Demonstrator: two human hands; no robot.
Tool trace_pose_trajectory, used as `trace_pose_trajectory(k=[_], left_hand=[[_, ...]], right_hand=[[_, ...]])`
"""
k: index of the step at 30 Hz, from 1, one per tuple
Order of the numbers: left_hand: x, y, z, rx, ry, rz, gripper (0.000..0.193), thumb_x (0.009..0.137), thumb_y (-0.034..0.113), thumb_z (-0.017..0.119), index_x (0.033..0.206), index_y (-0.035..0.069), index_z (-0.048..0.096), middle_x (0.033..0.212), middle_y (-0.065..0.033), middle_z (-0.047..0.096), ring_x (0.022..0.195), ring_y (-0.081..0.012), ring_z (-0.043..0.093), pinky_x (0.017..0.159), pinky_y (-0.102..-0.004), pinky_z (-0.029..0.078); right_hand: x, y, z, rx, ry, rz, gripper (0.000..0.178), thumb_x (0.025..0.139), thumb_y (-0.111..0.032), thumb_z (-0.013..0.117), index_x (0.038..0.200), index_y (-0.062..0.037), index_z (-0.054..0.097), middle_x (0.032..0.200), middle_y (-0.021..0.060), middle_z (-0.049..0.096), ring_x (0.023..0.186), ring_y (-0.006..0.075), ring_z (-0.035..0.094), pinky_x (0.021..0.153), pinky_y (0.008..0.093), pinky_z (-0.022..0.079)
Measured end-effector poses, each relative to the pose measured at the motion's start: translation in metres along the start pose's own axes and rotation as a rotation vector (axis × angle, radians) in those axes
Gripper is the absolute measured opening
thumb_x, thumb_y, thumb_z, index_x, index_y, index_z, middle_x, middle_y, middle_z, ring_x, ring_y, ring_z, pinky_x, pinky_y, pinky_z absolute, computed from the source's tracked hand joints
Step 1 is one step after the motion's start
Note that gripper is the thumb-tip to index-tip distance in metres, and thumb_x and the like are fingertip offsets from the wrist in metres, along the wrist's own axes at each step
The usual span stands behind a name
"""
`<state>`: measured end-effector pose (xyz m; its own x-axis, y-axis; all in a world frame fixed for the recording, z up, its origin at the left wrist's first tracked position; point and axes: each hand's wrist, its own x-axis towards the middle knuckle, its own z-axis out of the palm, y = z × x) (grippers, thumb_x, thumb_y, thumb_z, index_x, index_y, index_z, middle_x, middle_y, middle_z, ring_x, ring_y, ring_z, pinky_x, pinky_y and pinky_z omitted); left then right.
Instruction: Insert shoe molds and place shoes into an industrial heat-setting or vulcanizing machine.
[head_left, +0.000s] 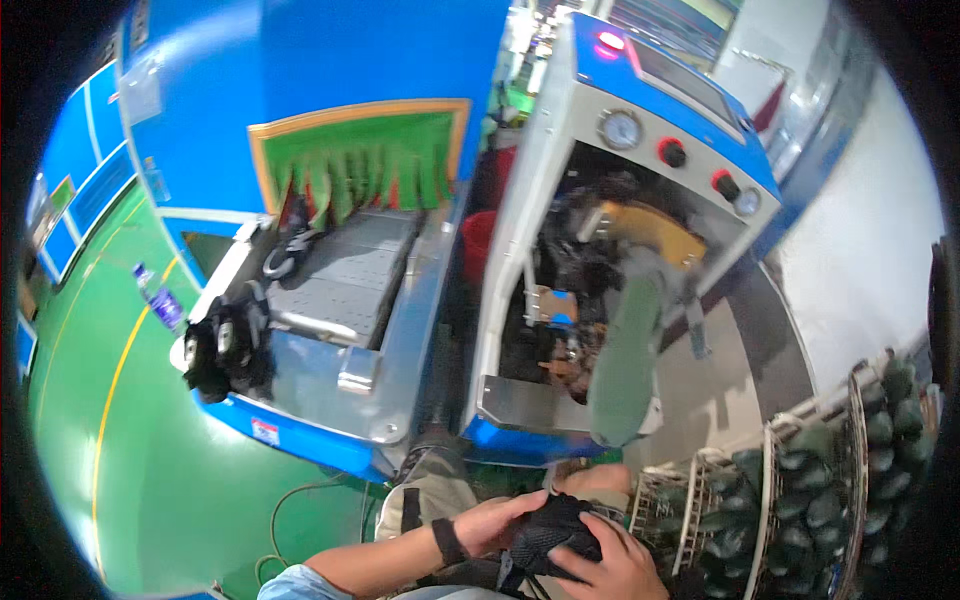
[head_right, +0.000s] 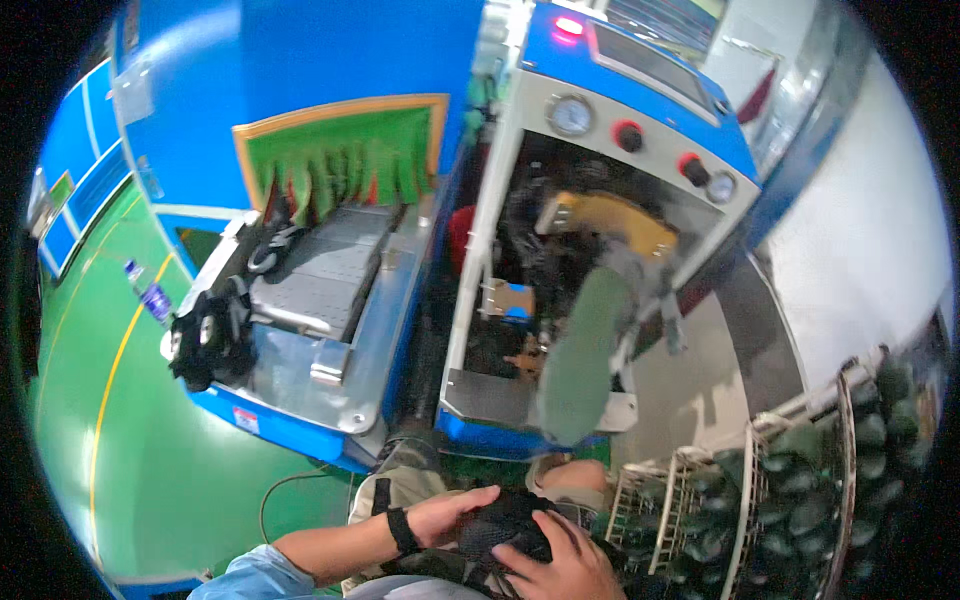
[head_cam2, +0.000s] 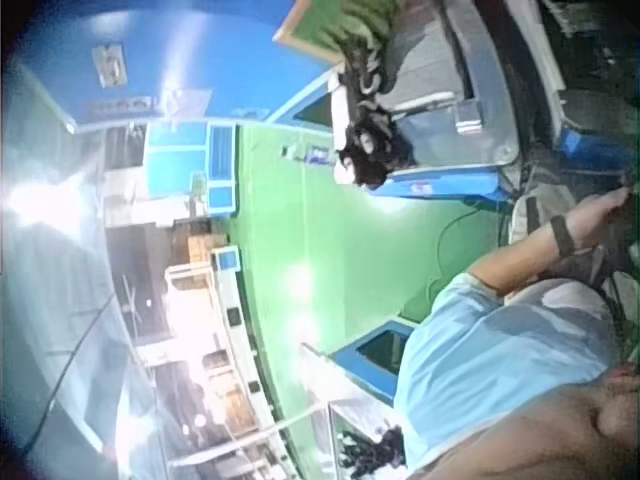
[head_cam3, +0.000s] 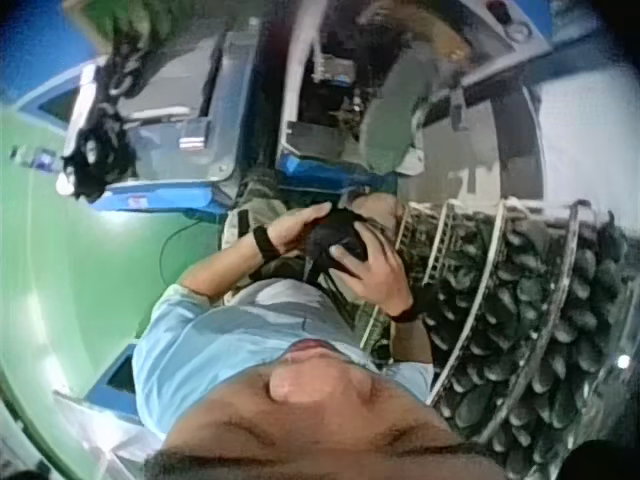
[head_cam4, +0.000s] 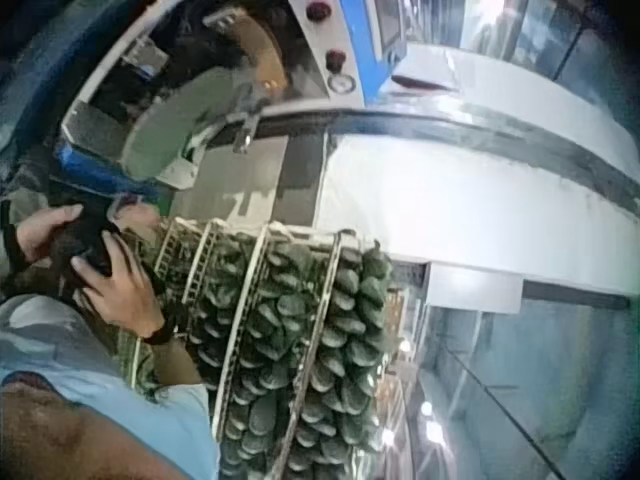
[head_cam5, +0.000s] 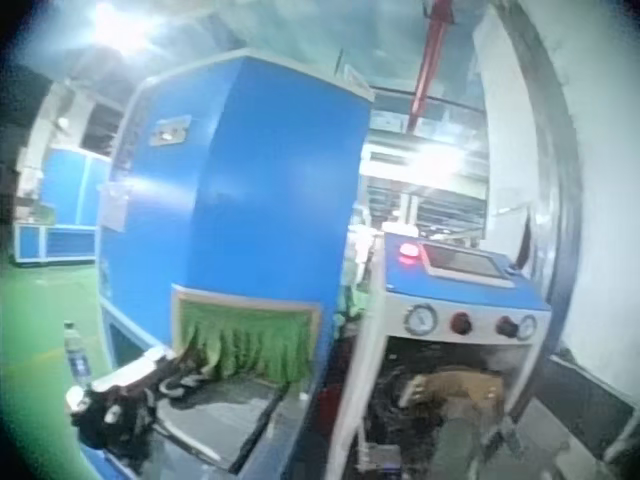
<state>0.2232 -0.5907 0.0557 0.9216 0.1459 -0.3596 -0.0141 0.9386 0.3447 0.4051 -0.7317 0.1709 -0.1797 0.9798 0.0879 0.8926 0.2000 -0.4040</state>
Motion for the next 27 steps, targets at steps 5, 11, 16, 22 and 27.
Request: trace_pose_trajectory(k=[5, 11, 16, 22, 27], left_hand=[[0.010, -0.006, -0.009, 0.359, 0.287, 0.023, 0.049, 0.087, 0.026, 0.074, 0.126, 0.000, 0.059, 0.111, -0.0043, 0.068, 0.095, -0.0154, 0.064, 0.086, -0.0304, 0.051], [0.017, -0.038, -0.038, 0.441, 0.418, 0.098, 0.052, 0.078, 0.015, 0.067, 0.126, -0.001, 0.058, 0.120, -0.0090, 0.064, 0.111, -0.0246, 0.060, 0.096, -0.0385, 0.049], [0.007, -0.048, -0.080, 0.260, 0.427, 0.373, 0.063, 0.092, 0.046, 0.060, 0.137, 0.003, 0.052, 0.132, -0.0124, 0.061, 0.117, -0.0313, 0.060, 0.102, -0.0462, 0.049], [0.011, -0.041, -0.078, 0.253, 0.353, 0.196, 0.071, 0.097, 0.056, 0.047, 0.143, 0.002, 0.048, 0.140, -0.0152, 0.057, 0.123, -0.0330, 0.058, 0.104, -0.0484, 0.047], [0.021, -0.030, -0.101, 0.456, 0.214, 0.021, 0.070, 0.094, 0.051, 0.057, 0.143, 0.003, 0.048, 0.136, -0.0162, 0.060, 0.117, -0.0321, 0.062, 0.100, -0.0467, 0.051]], right_hand=[[0.049, 0.050, -0.002, 1.211, 0.498, 0.195, 0.079, 0.089, -0.020, 0.070, 0.153, -0.0126, 0.024, 0.139, 0.0239, 0.048, 0.122, 0.0360, 0.056, 0.101, 0.0465, 0.048], [0.167, 0.060, -0.011, 1.737, 0.752, 0.176, 0.066, 0.083, -0.011, 0.073, 0.140, -0.0030, 0.042, 0.120, 0.0090, 0.059, 0.108, 0.0199, 0.058, 0.098, 0.0340, 0.046], [0.066, 0.106, 0.015, 1.191, 0.704, -0.002, 0.089, 0.089, -0.018, 0.074, 0.157, -0.0008, 0.021, 0.148, 0.0099, 0.045, 0.128, 0.0165, 0.046, 0.108, 0.0290, 0.036], [-0.193, 0.070, 0.118, 0.519, 0.657, 0.731, 0.082, 0.087, -0.030, 0.073, 0.155, -0.0078, 0.032, 0.143, 0.0235, 0.052, 0.130, 0.0326, 0.054, 0.105, 0.0417, 0.044], [-0.332, -0.054, 0.207, 0.277, 0.765, 1.967, 0.077, 0.089, -0.025, 0.070, 0.151, -0.0001, 0.031, 0.139, 0.0307, 0.051, 0.123, 0.0437, 0.056, 0.097, 0.0466, 0.048]])
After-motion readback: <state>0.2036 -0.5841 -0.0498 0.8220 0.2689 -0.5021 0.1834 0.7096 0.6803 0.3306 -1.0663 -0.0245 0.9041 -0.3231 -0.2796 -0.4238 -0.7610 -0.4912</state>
